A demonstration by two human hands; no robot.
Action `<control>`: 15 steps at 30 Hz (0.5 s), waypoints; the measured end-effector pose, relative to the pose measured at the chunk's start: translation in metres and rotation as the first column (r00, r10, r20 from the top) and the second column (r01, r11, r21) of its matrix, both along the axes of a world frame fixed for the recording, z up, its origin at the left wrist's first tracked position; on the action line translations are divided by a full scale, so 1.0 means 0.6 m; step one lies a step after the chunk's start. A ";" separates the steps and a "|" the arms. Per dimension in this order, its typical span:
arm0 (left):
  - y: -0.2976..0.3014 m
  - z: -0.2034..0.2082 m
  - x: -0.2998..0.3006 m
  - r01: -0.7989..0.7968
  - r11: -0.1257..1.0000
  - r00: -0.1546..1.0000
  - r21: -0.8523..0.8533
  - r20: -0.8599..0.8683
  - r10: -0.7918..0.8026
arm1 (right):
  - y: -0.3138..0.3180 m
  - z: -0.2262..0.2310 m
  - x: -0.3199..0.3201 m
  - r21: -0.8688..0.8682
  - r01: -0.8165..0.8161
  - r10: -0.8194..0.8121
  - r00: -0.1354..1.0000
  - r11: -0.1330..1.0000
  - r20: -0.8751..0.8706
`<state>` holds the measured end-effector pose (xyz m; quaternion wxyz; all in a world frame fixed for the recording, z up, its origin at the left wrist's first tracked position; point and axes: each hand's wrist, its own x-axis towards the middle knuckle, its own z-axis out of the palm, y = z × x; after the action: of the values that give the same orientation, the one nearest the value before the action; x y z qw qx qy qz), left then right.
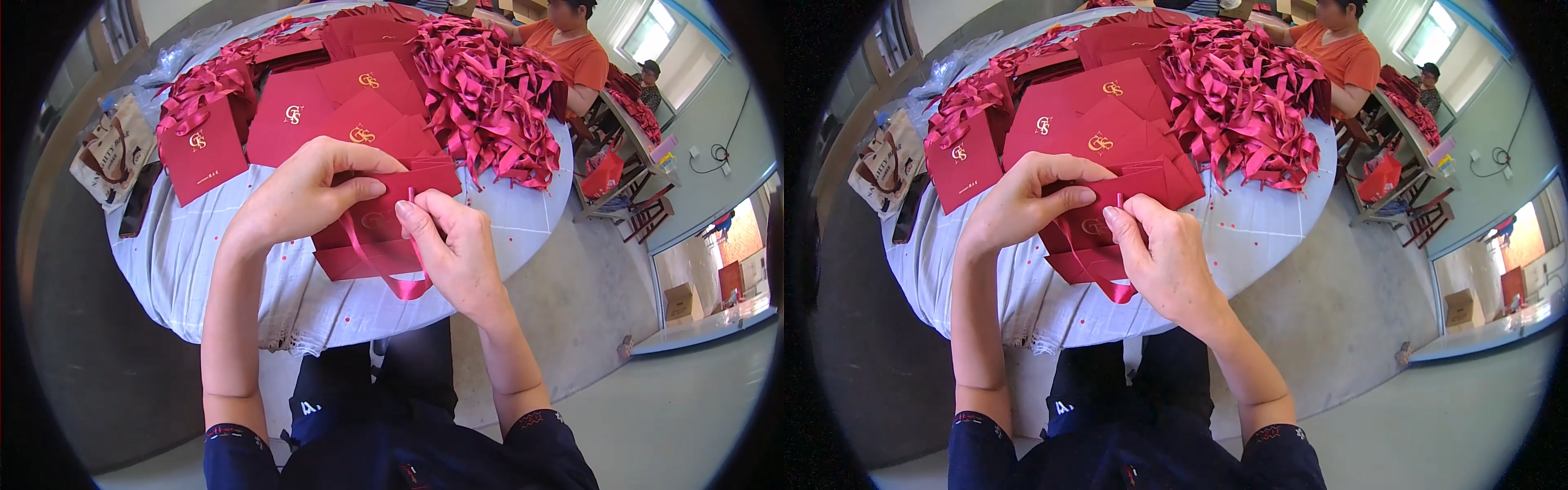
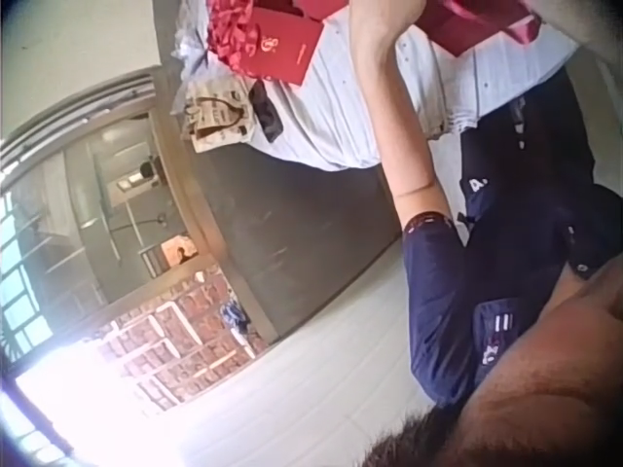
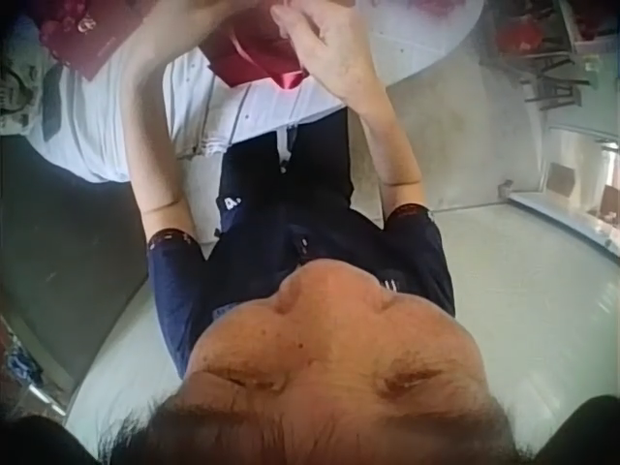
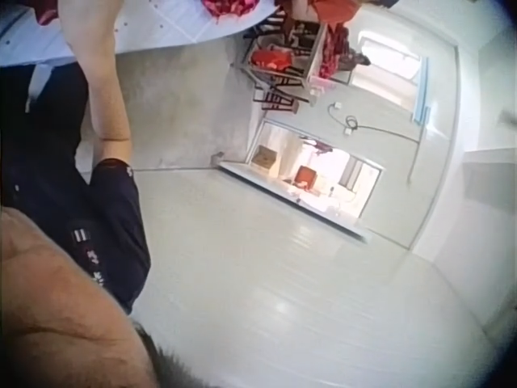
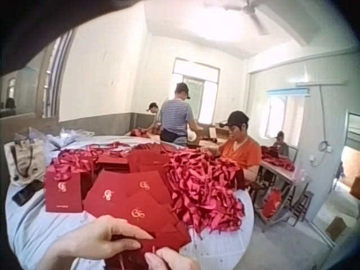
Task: The person assembles paper gift bags by folding the bags and threading ribbon handles through the slots by hand.
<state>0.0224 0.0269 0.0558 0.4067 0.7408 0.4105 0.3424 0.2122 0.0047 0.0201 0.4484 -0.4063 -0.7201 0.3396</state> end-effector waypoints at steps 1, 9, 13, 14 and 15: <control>-0.001 0.002 0.001 0.002 1.000 1.000 0.001 -0.017 -0.002 | 0.000 -0.001 0.001 -0.009 0.002 -0.001 1.000 1.000 0.013; -0.005 -0.001 0.003 0.019 1.000 1.000 0.014 0.000 -0.019 | 0.001 0.002 0.006 -0.014 0.000 0.001 1.000 1.000 0.029; -0.008 0.000 0.004 0.033 0.996 0.999 0.079 -0.012 -0.032 | 0.000 0.005 0.008 -0.037 0.000 0.001 1.000 0.999 0.029; -0.012 0.004 0.005 0.034 0.996 0.999 0.082 -0.013 -0.033 | -0.001 0.007 0.008 -0.045 -0.008 0.009 1.000 0.999 0.022; -0.017 0.012 0.009 -0.003 0.999 0.999 0.041 -0.051 0.005 | -0.001 0.007 0.009 -0.041 -0.004 0.005 1.000 0.999 0.023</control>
<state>0.0277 0.0167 0.0630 0.3802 0.7568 0.4150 0.3325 0.2176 0.0042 0.0242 0.4309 -0.4175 -0.7191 0.3505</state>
